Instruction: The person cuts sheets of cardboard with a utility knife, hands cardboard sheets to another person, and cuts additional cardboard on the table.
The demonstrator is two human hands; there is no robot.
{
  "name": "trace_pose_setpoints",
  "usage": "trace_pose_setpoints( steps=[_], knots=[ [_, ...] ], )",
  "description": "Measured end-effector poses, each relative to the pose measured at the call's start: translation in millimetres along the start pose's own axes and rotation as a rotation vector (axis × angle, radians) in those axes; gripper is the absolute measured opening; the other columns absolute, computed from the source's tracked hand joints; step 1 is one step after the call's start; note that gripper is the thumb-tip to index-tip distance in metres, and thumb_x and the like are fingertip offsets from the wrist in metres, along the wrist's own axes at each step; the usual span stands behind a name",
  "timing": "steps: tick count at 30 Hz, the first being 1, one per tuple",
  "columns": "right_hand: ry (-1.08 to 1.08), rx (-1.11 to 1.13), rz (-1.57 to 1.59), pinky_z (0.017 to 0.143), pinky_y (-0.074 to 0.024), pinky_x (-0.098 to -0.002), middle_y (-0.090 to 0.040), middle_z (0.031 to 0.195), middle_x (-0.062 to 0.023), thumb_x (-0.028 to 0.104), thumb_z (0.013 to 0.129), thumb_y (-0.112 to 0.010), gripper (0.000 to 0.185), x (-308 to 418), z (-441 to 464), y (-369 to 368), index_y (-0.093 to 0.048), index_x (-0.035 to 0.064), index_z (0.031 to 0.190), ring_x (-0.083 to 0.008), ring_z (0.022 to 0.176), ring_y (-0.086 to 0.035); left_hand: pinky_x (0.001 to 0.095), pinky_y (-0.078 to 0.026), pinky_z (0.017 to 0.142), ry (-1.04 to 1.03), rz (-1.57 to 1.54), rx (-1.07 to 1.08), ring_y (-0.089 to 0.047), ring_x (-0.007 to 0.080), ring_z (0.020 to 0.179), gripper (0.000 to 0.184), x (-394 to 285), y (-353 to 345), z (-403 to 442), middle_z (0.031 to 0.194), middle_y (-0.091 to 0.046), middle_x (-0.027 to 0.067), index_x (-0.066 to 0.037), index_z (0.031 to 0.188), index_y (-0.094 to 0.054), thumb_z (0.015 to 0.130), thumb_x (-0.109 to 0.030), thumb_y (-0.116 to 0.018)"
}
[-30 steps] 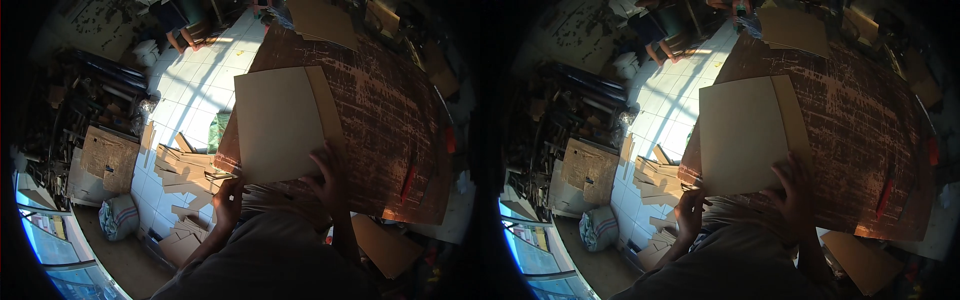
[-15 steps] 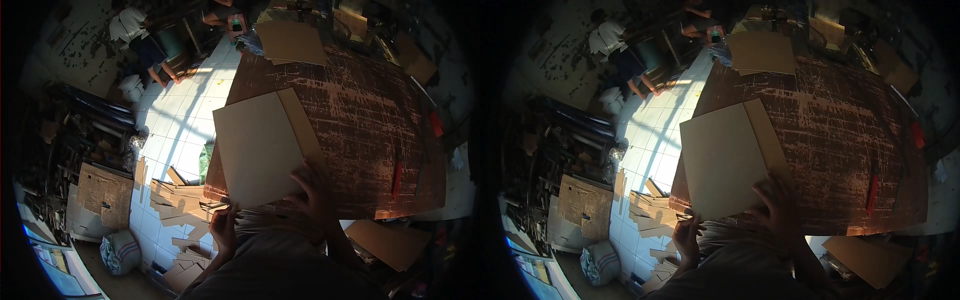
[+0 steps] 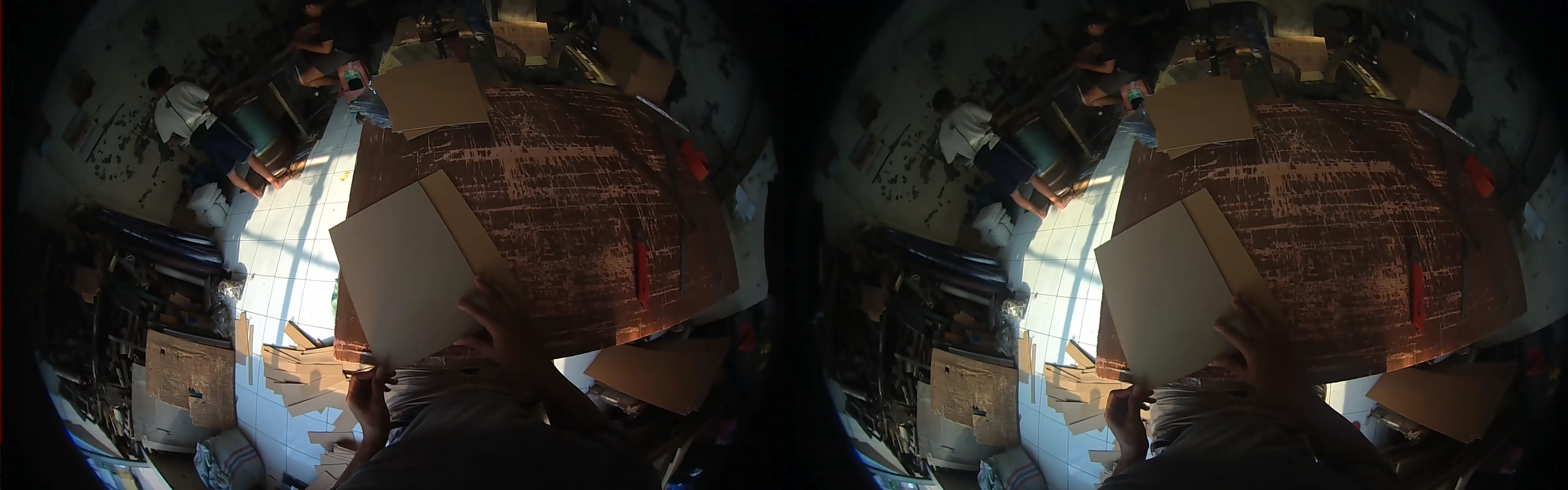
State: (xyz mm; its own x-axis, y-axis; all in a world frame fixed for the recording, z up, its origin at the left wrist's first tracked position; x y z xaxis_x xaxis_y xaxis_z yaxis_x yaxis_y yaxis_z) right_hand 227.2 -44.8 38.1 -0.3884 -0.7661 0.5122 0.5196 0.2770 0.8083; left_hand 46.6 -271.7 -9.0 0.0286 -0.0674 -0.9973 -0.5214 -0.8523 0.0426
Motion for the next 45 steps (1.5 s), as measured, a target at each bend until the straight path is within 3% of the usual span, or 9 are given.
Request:
trace_pose_setpoints(
  steps=[5, 9, 14, 18, 21, 24, 26, 27, 45],
  knots=[
    [-0.001, 0.003, -0.013, 0.115, -0.0369, -0.0553, -0.037, 0.16, -0.0167, 0.049, 0.088, -0.074, 0.06, 2.1, -0.1, 4.3, -0.062, 0.0157, 0.136, -0.0357, 0.148, -0.035, 0.0235, -0.045, 0.059, -0.034, 0.153, -0.074, -0.054, 0.0087, 0.062, 0.02, -20.5, 7.1, 14.8, 0.069, -0.056, 0.0019, -0.004, 0.093, -0.053, 0.102, -0.017, -0.066],
    [0.007, 0.005, 0.006, 0.117, -0.0328, -0.0561, -0.037, 0.159, -0.0195, 0.052, 0.087, -0.075, 0.062, -1.3, -0.2, 0.4, -0.064, 0.0127, 0.134, -0.0381, 0.149, -0.033, 0.0216, -0.04, 0.056, -0.397, 0.118, -0.19, -0.049, 0.0046, 0.064, 0.022, -36.7, 12.9, 57.0, 0.075, -0.055, -0.0003, -0.005, 0.092, -0.052, 0.101, -0.018, -0.067],
    [0.022, 0.001, -0.014, 0.117, -0.0334, -0.0549, -0.038, 0.158, -0.0198, 0.052, 0.086, -0.075, 0.063, -2.9, -1.0, -1.6, -0.064, 0.0127, 0.134, -0.0382, 0.149, -0.034, 0.0226, -0.046, 0.054, -0.389, 0.144, 0.139, -0.059, 0.0089, 0.055, 0.022, -97.6, -41.3, 94.3, 0.064, -0.063, 0.0032, -0.005, 0.091, -0.054, 0.098, -0.016, -0.072],
    [0.01, 0.004, 0.012, 0.116, -0.0354, -0.0544, -0.038, 0.158, -0.0193, 0.051, 0.087, -0.074, 0.062, -4.9, -2.2, -3.9, -0.063, 0.0128, 0.135, -0.0379, 0.148, -0.034, 0.0284, -0.052, 0.061, -0.456, 0.521, 0.476, -0.069, 0.0139, 0.062, 0.024, -126.9, -104.0, 118.6, 0.068, -0.071, 0.0074, -0.002, 0.09, -0.061, 0.101, -0.023, -0.067],
    [0.022, -0.001, 0.0, 0.117, -0.0355, -0.0539, -0.04, 0.157, -0.02, 0.053, 0.086, -0.075, 0.064, -7.1, -0.6, -6.2, -0.064, 0.0119, 0.134, -0.0387, 0.148, -0.035, 0.0303, -0.055, 0.068, -0.473, 0.569, 0.577, -0.073, 0.0175, 0.07, 0.022, -134.2, -146.3, 133.5, 0.078, -0.074, 0.0101, -0.001, 0.097, -0.066, 0.101, -0.023, -0.067],
    [0.026, 0.0, 0.012, 0.117, -0.0352, -0.0549, -0.039, 0.158, -0.0194, 0.051, 0.087, -0.073, 0.06, -5.2, -1.6, -4.9, -0.064, 0.0126, 0.134, -0.0379, 0.148, -0.034, 0.0391, -0.057, 0.082, -0.737, 0.598, 0.564, -0.074, 0.0279, 0.095, 0.026, -110.0, -178.0, 170.0, 0.101, -0.074, 0.0174, -0.001, 0.112, -0.068, 0.099, -0.024, -0.068],
    [0.019, 0.006, 0.019, 0.117, -0.0346, -0.0559, -0.038, 0.159, -0.0189, 0.048, 0.089, -0.072, 0.057, -4.9, -1.8, -4.8, -0.063, 0.0132, 0.134, -0.037, 0.149, -0.032, 0.05, -0.052, 0.096, -0.958, 0.781, 0.416, -0.064, 0.0377, 0.118, 0.04, -96.6, -189.2, 191.1, 0.125, -0.067, 0.0207, -0.001, 0.123, -0.065, 0.095, -0.028, -0.071],
    [0.02, 0.005, 0.008, 0.117, -0.0344, -0.056, -0.038, 0.159, -0.0187, 0.048, 0.089, -0.072, 0.058, -5.3, -1.7, -5.1, -0.063, 0.0133, 0.134, -0.037, 0.15, -0.032, 0.0524, -0.046, 0.105, -0.908, 0.857, 0.43, -0.054, 0.0403, 0.131, 0.05, -85.6, -192.7, 201.8, 0.137, -0.06, 0.0212, -0.001, 0.132, -0.058, 0.097, -0.035, -0.067],
    [-0.022, 0.078, -0.013, 0.118, -0.0313, -0.0581, -0.033, 0.162, -0.0182, 0.053, 0.089, -0.07, 0.061, -9.7, -0.7, -8.8, -0.063, 0.0176, 0.138, -0.036, 0.15, -0.032, 0.0514, -0.029, 0.121, -0.873, 1.066, 0.384, -0.037, 0.039, 0.146, 0.054, -46.1, -191.1, 212.4, 0.155, -0.042, 0.0209, -0.004, 0.143, -0.05, 0.104, -0.042, -0.048]
  ],
)
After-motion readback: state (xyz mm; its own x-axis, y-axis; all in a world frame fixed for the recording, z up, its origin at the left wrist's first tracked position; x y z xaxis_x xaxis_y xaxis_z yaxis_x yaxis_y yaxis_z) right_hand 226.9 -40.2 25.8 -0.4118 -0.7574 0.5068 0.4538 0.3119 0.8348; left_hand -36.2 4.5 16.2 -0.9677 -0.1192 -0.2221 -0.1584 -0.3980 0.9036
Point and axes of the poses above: each hand's wrist, its own z-axis towards the middle knuckle, its own y-axis out of the back of the hand, x = y × z, the point moved 4 cm from there along z, towards the middle knuckle
